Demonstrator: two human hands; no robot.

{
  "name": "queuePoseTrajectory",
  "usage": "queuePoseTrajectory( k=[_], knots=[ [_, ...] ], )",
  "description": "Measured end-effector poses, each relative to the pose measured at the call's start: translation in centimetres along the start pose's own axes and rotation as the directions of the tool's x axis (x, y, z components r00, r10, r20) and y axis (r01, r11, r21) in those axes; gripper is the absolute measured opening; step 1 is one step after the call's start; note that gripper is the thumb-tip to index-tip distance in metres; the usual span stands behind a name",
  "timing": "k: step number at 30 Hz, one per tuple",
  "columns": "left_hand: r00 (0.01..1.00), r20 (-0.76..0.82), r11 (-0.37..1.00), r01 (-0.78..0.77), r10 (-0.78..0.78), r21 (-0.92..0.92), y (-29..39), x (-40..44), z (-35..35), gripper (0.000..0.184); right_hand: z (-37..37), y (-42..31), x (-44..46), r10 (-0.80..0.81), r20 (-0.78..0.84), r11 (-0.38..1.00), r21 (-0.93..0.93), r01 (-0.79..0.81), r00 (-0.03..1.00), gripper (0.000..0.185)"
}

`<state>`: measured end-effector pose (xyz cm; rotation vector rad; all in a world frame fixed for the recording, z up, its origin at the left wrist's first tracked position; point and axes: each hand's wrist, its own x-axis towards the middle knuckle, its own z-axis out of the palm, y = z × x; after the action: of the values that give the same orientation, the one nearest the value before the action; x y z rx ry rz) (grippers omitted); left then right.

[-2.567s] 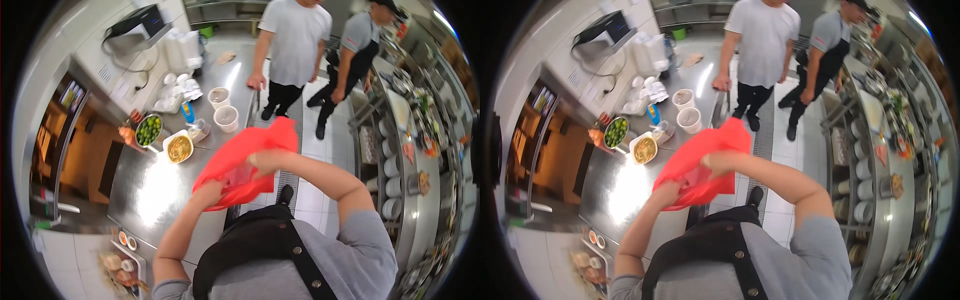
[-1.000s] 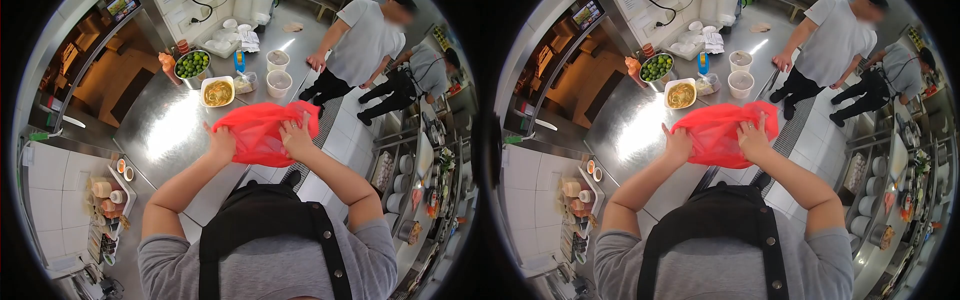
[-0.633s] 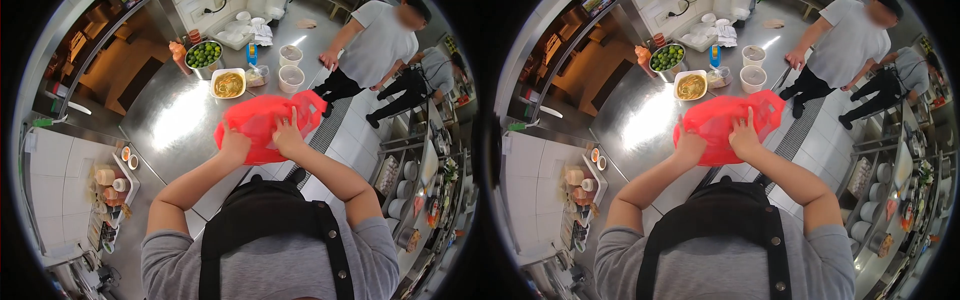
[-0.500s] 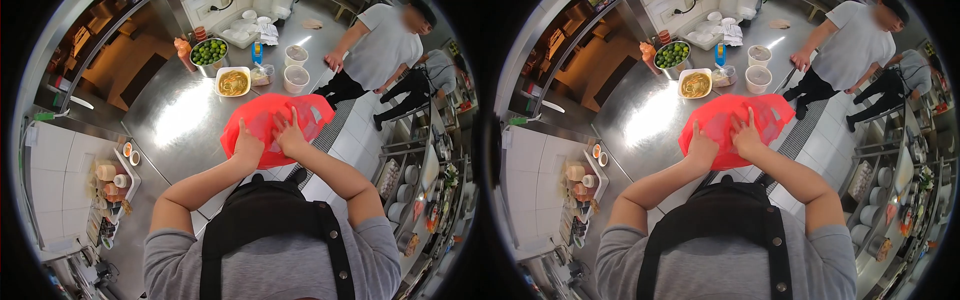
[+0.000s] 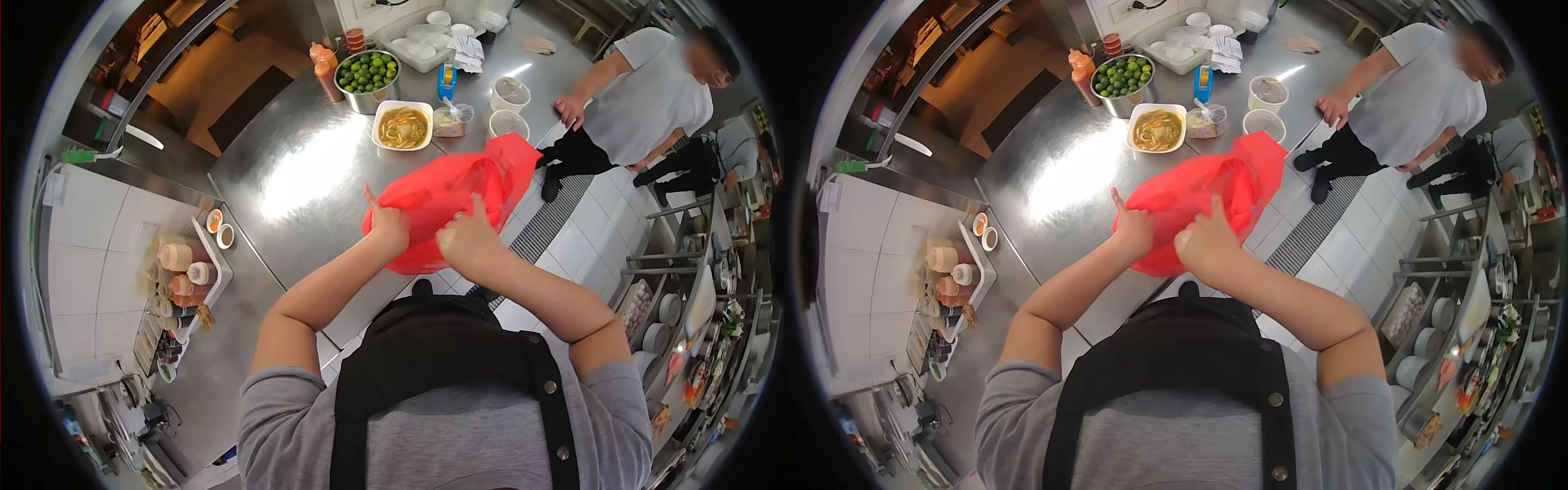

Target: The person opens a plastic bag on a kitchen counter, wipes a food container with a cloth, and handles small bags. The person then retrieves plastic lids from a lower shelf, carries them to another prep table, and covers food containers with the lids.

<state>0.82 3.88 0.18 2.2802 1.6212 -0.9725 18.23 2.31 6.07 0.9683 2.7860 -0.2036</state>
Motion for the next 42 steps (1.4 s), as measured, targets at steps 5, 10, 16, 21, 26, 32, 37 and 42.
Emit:
queuePoseTrajectory(
  k=[5, 10, 16, 21, 26, 32, 37, 42],
  knots=[
    [0.993, -0.08, 0.993, 0.077, -0.084, -0.088, -0.6, 0.6, 1.5, 0.03, 7.2, 4.5, 5.9, 0.094, -0.011, 0.992, -0.083, -0.095, 0.996, 0.016],
    [0.894, -0.439, 0.962, -0.19, 0.087, -0.197, -2.7, -1.5, 3.2, 0.026, 9.7, 8.0, 6.4, 0.288, -0.086, 0.957, 0.067, -0.283, 0.954, 0.046],
    [0.595, -0.789, 0.911, -0.396, 0.156, -0.118, 2.0, -3.8, -0.3, 0.012, 9.1, 5.8, 6.9, 0.22, 0.212, 0.972, -0.128, -0.196, 0.952, 0.056],
    [0.91, -0.409, 0.84, -0.277, 0.074, -0.466, 1.3, 4.9, 2.1, 0.014, 13.8, 5.2, 8.7, 0.125, 0.237, 0.991, 0.024, -0.135, 0.963, 0.049],
    [0.92, -0.377, 0.935, -0.223, 0.108, -0.274, 0.1, 6.8, 7.2, 0.063, 13.2, 6.3, 5.5, 0.108, 0.305, 0.99, 0.053, -0.13, 0.946, 0.084],
    [0.997, -0.031, 0.976, -0.076, 0.072, -0.203, 1.6, 8.4, 6.8, 0.079, 12.0, 6.3, 4.1, 0.148, 0.36, 0.97, 0.13, -0.207, 0.921, 0.057],
    [0.991, -0.084, 0.985, -0.112, 0.102, -0.129, 1.9, 8.8, 5.4, 0.064, 6.0, 5.0, 1.5, 0.135, 0.392, 0.955, 0.193, -0.225, 0.91, 0.03],
    [0.988, -0.035, 0.965, -0.155, 0.151, -0.213, 2.3, 10.2, 7.1, 0.078, 8.8, 5.0, 3.4, 0.114, 0.339, 0.864, 0.43, -0.261, 0.934, 0.033]
  ],
)
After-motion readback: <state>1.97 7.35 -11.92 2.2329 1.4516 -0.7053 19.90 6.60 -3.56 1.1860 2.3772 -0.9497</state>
